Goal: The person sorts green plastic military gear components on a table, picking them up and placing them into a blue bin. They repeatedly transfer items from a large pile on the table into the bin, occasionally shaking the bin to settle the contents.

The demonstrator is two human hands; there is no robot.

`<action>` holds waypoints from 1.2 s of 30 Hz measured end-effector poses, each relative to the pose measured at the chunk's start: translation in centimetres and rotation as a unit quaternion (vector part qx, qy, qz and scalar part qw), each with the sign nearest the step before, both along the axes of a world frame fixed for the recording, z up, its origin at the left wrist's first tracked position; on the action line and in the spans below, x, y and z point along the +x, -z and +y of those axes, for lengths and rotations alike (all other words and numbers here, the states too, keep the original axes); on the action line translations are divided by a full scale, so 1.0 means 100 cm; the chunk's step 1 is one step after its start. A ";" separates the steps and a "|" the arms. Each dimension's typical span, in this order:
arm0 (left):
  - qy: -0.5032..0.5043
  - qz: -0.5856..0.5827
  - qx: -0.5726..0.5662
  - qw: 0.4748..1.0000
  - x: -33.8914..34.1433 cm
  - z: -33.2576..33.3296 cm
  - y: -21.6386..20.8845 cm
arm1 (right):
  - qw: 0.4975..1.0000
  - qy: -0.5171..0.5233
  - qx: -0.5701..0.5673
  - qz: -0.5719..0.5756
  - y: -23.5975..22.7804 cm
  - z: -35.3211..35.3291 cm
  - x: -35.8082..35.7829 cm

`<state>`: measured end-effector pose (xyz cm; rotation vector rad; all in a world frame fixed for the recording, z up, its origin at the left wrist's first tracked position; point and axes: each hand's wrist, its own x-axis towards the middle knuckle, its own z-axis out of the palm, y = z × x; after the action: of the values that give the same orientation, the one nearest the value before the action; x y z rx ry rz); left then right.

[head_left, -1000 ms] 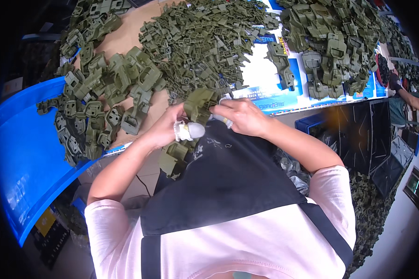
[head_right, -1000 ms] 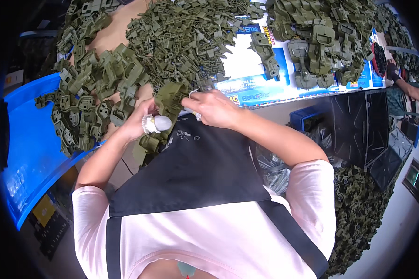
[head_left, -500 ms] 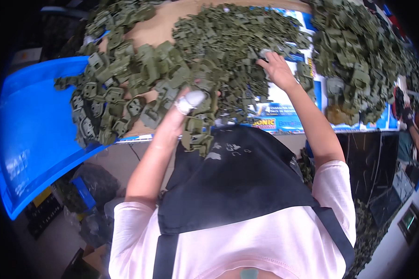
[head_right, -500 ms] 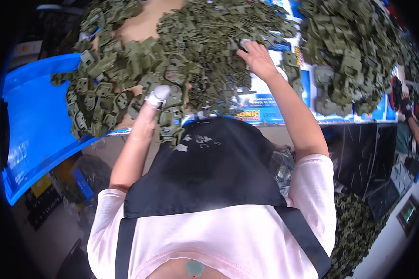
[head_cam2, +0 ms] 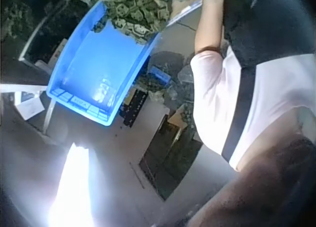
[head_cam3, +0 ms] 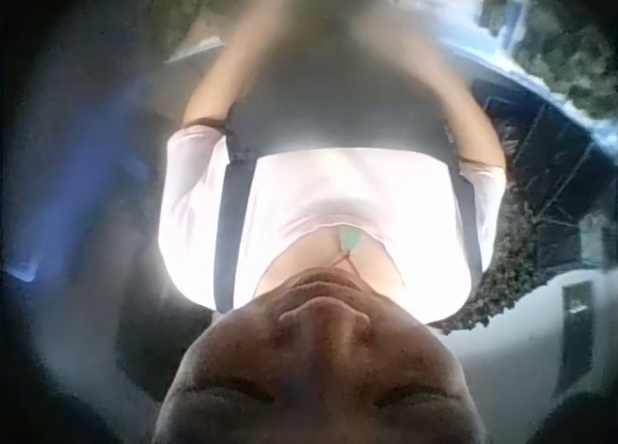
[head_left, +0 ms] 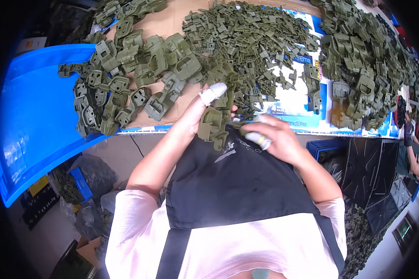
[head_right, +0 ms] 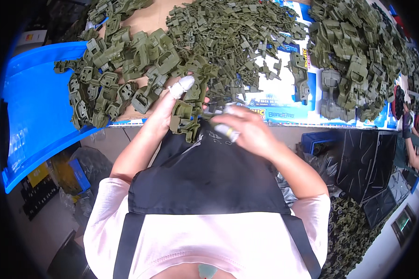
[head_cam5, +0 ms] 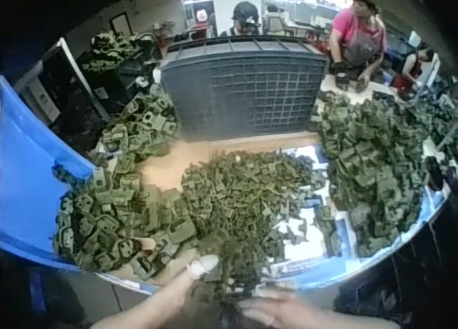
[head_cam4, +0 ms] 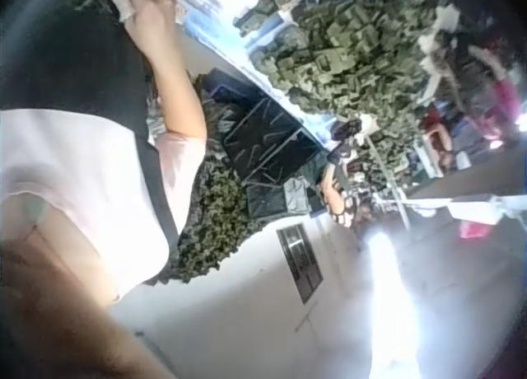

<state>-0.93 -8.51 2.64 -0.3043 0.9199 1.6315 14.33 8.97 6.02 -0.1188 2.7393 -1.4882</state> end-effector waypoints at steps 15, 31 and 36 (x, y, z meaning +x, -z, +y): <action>0.013 -0.004 -0.053 0.999 0.023 -0.001 0.022 | 0.969 -0.198 0.144 -0.023 -0.004 -0.026 -0.020; 0.008 0.062 0.046 0.997 0.016 0.001 -0.004 | 0.962 0.031 0.252 0.096 -0.012 0.029 -0.059; 0.086 0.149 0.053 0.984 0.016 0.008 -0.008 | 0.975 -0.044 0.204 0.080 0.004 0.043 -0.062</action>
<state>0.70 -7.72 3.48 0.0947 1.0493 1.5830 8.16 13.30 5.65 -0.3590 3.0514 -0.9057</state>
